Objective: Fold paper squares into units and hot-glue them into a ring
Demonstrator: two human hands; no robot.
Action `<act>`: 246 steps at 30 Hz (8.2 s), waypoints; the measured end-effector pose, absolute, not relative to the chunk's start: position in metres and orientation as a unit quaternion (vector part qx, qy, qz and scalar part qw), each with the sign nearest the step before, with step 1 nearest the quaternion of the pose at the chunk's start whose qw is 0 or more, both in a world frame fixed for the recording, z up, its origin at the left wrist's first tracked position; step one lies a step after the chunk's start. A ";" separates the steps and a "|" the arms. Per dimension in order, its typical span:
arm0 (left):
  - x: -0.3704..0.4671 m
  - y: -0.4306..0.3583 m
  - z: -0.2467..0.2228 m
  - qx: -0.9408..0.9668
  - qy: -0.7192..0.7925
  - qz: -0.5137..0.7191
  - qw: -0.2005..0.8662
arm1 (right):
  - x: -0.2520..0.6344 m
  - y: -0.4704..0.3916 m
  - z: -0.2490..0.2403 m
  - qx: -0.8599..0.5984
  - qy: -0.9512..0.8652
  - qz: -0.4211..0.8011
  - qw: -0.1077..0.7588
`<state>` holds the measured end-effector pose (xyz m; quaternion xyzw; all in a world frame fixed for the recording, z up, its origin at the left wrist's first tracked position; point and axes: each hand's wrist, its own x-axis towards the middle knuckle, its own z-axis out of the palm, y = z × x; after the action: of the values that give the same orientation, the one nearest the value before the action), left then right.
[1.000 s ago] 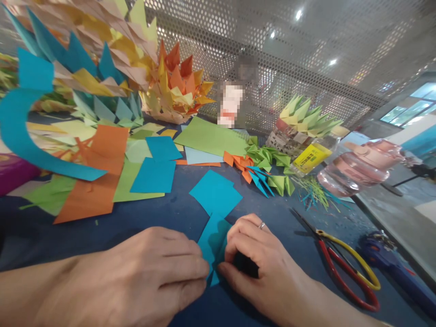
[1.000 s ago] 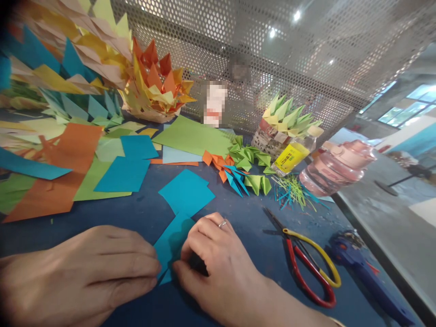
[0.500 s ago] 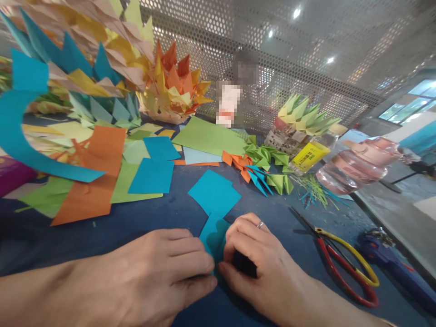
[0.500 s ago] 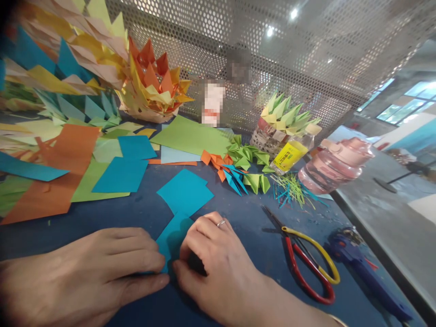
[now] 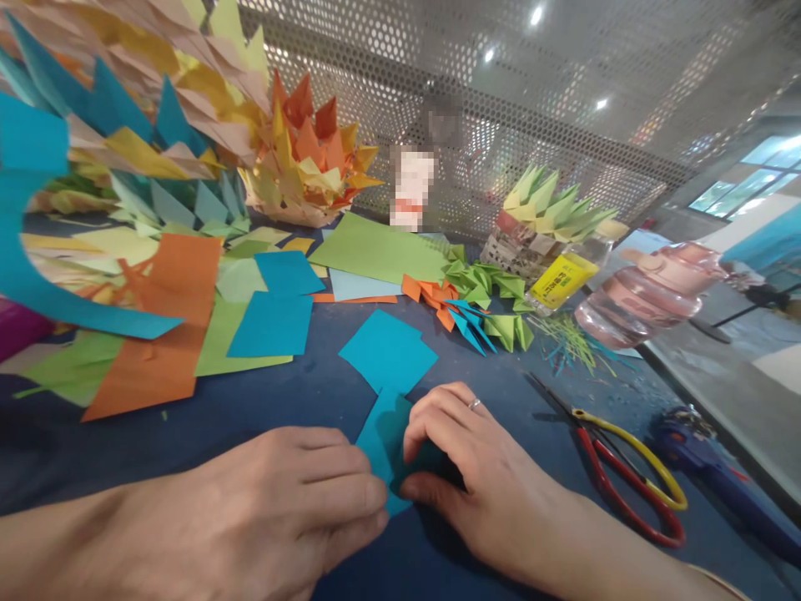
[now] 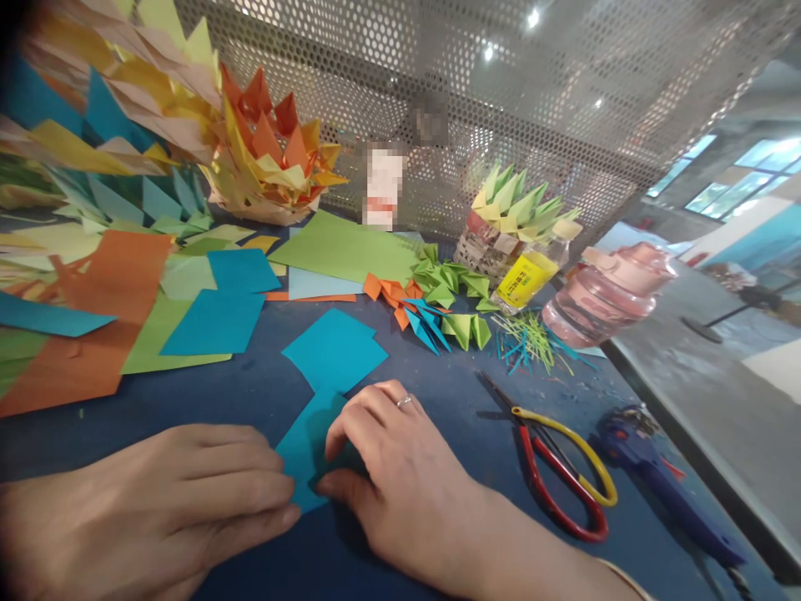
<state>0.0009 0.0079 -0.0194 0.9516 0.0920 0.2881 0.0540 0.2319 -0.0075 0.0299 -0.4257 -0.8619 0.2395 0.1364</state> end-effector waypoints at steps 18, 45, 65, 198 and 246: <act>-0.008 0.032 0.006 0.939 0.131 0.244 0.203 | 0.239 0.002 0.035 -0.364 -0.889 0.251 0.117; 0.013 0.009 0.002 0.925 0.207 0.283 0.146 | 0.240 0.001 0.027 -0.283 -0.911 0.241 0.177; -0.008 -0.017 -0.023 0.951 0.102 0.281 -0.072 | 0.232 -0.010 0.026 -0.374 -0.879 0.230 0.185; -0.008 0.001 -0.012 0.919 0.202 0.338 -0.019 | 0.238 -0.007 0.031 -0.277 -0.933 0.097 0.209; 0.010 -0.001 -0.002 0.890 0.293 0.303 0.174 | 0.244 -0.001 0.026 -0.191 -0.939 0.179 0.221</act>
<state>0.0095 -0.0007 -0.0023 0.8898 0.2934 0.3028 0.1745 0.2443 -0.0012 0.0261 -0.1906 -0.9394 0.1793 0.2214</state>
